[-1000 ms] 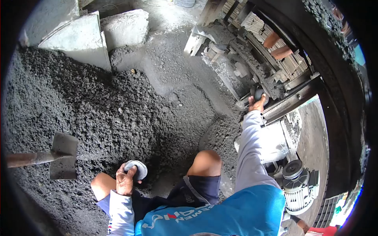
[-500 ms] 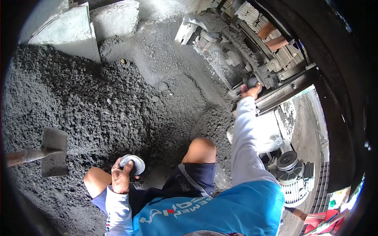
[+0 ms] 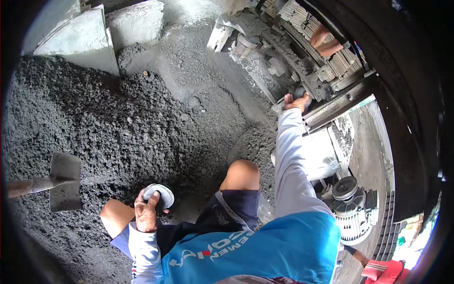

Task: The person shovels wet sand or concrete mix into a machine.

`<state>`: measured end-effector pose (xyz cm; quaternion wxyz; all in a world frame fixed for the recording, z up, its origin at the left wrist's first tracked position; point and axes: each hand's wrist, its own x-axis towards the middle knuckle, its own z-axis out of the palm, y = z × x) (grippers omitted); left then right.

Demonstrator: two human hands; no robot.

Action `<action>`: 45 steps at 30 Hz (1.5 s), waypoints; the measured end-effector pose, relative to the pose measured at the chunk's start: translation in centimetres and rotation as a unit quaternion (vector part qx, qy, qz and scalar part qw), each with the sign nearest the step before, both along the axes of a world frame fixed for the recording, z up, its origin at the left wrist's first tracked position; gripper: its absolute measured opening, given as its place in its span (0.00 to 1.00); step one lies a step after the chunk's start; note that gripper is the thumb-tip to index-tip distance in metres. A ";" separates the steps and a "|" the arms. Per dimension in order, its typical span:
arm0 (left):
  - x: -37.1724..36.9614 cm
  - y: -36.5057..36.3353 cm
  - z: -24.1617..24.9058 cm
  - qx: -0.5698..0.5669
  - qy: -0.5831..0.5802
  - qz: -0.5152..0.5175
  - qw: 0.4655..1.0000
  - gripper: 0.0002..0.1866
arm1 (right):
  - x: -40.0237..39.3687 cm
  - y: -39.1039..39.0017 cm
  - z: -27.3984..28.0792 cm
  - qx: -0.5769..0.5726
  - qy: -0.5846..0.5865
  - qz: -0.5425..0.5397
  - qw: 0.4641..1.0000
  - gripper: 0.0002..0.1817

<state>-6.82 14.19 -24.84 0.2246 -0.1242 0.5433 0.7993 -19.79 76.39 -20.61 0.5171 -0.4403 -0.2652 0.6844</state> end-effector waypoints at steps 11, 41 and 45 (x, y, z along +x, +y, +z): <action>-1.3 1.4 -0.6 0.000 -0.001 -0.033 0.999 0.16 | 3.1 3.5 -3.6 0.108 -0.011 0.116 0.987 0.40; -2.3 0.5 -0.8 0.002 0.026 -0.010 1.000 0.15 | 3.5 5.2 -3.4 0.050 -0.011 0.217 0.975 0.46; -1.8 0.5 -0.6 0.008 0.036 -0.008 0.999 0.15 | 3.1 4.4 -3.6 0.076 -0.029 0.183 0.980 0.44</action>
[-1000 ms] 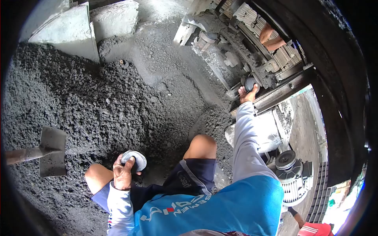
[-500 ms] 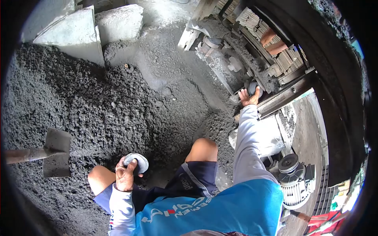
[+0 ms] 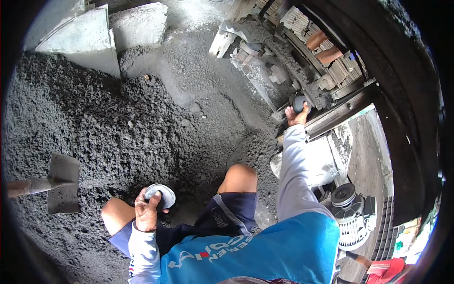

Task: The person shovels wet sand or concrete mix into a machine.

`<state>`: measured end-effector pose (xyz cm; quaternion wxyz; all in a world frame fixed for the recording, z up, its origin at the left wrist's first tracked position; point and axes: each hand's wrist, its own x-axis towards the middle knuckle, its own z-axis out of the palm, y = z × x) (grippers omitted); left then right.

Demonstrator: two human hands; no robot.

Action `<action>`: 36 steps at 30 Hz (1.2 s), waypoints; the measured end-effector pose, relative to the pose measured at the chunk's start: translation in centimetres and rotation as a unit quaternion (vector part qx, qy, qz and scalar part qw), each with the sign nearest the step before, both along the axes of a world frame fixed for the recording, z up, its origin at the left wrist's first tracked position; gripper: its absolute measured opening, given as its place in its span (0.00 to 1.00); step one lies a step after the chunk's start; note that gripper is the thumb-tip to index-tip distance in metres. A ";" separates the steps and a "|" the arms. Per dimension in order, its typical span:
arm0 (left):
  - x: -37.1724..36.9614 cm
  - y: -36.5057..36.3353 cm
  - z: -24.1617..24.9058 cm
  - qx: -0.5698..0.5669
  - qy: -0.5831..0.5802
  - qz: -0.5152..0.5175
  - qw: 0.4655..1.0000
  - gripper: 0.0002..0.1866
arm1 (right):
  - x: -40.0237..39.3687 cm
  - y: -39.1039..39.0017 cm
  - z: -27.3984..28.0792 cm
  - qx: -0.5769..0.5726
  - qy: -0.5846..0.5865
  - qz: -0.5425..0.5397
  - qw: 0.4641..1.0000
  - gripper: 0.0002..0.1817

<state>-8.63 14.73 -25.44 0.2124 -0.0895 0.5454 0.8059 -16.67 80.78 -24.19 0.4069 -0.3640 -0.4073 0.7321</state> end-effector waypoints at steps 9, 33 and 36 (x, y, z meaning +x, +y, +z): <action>0.4 1.6 0.2 -0.016 -0.015 -0.035 0.999 0.12 | -1.5 -0.9 0.9 -0.034 -0.049 -0.087 0.994 0.40; 0.4 0.9 0.9 0.028 -0.009 -0.021 0.999 0.11 | 1.4 -11.4 -10.4 0.023 -0.050 0.079 0.995 0.26; 0.3 0.6 0.1 0.016 -0.017 -0.020 1.000 0.12 | 2.0 -18.7 -9.9 0.086 -0.107 0.221 0.966 0.27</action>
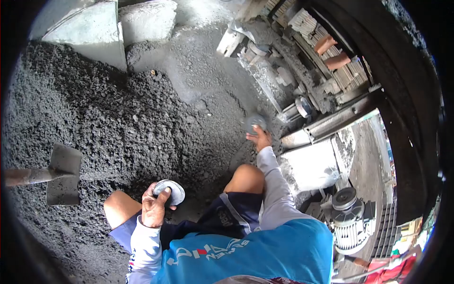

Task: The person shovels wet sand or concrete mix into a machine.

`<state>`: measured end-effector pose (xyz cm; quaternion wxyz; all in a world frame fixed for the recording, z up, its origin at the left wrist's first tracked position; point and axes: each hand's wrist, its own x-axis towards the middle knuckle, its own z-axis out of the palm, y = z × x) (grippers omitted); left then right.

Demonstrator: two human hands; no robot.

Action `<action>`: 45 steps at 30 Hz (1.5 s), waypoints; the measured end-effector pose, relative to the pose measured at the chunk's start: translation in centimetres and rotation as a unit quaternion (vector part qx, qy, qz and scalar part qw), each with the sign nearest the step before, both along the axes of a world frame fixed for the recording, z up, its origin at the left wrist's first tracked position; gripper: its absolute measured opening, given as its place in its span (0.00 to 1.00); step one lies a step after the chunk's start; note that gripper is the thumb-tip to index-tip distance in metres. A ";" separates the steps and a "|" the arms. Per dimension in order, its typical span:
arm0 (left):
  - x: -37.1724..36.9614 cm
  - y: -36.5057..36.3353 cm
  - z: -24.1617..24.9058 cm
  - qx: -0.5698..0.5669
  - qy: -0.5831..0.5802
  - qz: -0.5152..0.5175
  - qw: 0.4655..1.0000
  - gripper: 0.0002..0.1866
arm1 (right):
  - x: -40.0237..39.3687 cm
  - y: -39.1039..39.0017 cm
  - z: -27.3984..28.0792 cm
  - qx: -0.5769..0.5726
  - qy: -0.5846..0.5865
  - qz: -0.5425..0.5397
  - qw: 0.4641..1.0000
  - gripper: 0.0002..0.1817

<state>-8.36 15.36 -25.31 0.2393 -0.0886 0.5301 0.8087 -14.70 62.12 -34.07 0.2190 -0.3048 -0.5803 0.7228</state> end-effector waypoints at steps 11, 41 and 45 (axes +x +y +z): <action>-2.9 0.4 2.2 0.088 -0.030 -0.104 0.990 0.16 | 0.9 -12.4 15.0 0.366 -0.026 0.267 0.891 0.40; -2.8 9.4 3.1 0.524 -0.163 -0.296 0.782 0.22 | 15.1 -20.8 22.7 0.714 0.088 0.146 0.679 0.41; -2.3 10.0 2.8 0.494 -0.204 -0.302 0.789 0.21 | 15.9 -21.5 23.9 0.707 0.036 0.150 0.690 0.39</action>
